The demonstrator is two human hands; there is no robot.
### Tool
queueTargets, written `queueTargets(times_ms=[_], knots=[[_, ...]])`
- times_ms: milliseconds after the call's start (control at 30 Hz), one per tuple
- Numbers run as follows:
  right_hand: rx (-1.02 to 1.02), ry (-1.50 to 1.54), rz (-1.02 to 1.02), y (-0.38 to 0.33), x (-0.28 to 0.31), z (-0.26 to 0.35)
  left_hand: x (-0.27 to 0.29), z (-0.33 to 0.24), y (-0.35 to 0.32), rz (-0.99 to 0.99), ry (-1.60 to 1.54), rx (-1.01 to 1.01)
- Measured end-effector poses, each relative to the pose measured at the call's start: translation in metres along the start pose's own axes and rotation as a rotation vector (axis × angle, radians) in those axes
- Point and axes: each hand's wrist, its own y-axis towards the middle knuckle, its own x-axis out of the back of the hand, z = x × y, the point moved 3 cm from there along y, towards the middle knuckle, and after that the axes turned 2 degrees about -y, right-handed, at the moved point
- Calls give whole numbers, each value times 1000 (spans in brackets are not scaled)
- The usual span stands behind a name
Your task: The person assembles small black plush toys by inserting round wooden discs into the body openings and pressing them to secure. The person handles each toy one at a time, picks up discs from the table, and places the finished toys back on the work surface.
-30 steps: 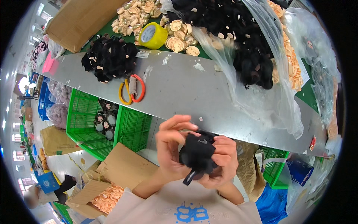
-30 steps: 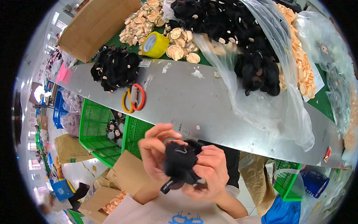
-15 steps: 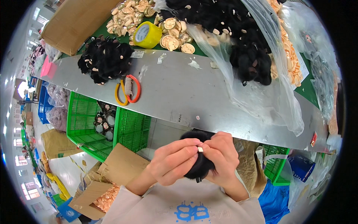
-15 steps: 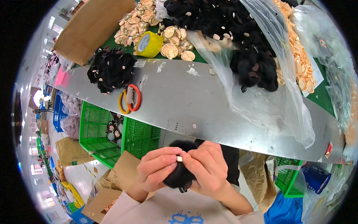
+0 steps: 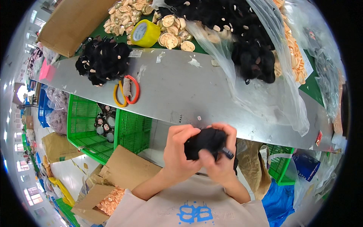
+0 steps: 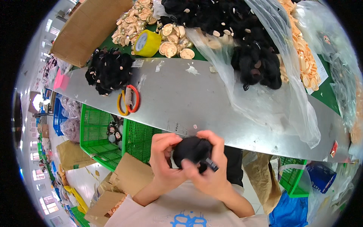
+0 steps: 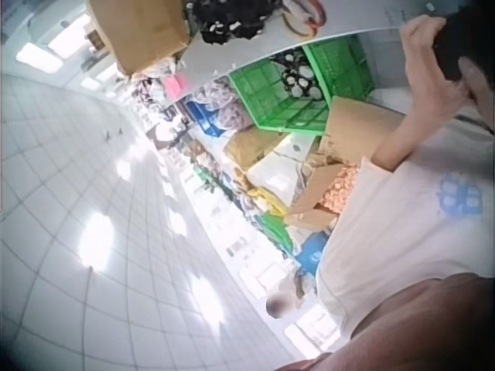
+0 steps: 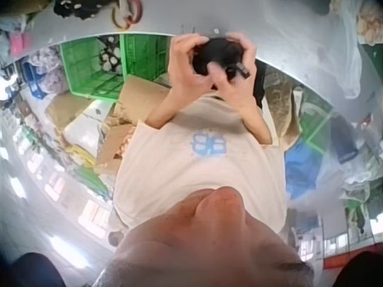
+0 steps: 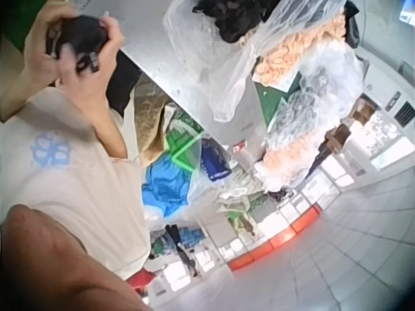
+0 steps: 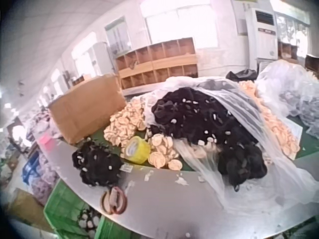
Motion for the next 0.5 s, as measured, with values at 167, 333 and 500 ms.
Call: queueTargets(times_ms=[167, 333, 500], knots=[[-127, 236, 2, 7, 15, -10, 11, 3, -2, 183, -416, 299], [-198, 253, 156, 1, 9, -10, 17, 13, -4, 201, -495, 451], [-255, 330, 228, 0, 8, -12, 15, 12, -3, 258, -578, 483]])
